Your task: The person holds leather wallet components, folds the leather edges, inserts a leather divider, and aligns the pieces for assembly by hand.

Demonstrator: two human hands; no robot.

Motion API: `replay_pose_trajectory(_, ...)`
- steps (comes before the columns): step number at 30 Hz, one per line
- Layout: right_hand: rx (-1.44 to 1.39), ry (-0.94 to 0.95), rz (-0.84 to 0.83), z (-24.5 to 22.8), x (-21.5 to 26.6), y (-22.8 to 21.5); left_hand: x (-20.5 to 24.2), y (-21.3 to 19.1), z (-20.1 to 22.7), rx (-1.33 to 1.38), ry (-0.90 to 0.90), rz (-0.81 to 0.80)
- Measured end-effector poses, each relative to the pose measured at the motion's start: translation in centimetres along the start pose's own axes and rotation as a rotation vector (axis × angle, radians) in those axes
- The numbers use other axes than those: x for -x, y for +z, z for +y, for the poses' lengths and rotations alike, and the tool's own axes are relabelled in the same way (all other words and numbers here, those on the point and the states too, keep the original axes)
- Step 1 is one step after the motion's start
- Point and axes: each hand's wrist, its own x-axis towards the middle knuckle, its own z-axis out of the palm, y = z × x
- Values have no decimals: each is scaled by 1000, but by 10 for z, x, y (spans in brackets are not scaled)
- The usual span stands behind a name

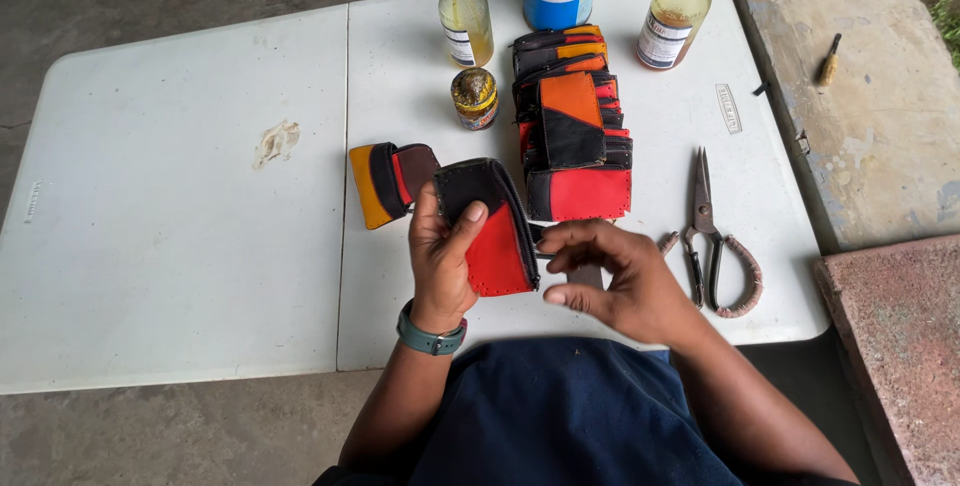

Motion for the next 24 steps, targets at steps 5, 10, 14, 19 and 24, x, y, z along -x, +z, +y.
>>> replay_pose_trajectory(5,283,-108,196,3,-6,19,7,4,-11,67,-6,-39)
replay_pose_trajectory(10,134,6,256,12,-8,24,12,26,13,398,-306,-322)
replay_pose_trajectory(14,-562,62,159,16,-16,7,1,34,32,531,-214,-526)
replay_pose_trajectory(19,-1039,140,209,5,-24,1,-3,45,16,187,-169,-454)
replay_pose_trajectory(24,-1056,53,250,-12,-35,5,-14,63,1,348,-80,-318)
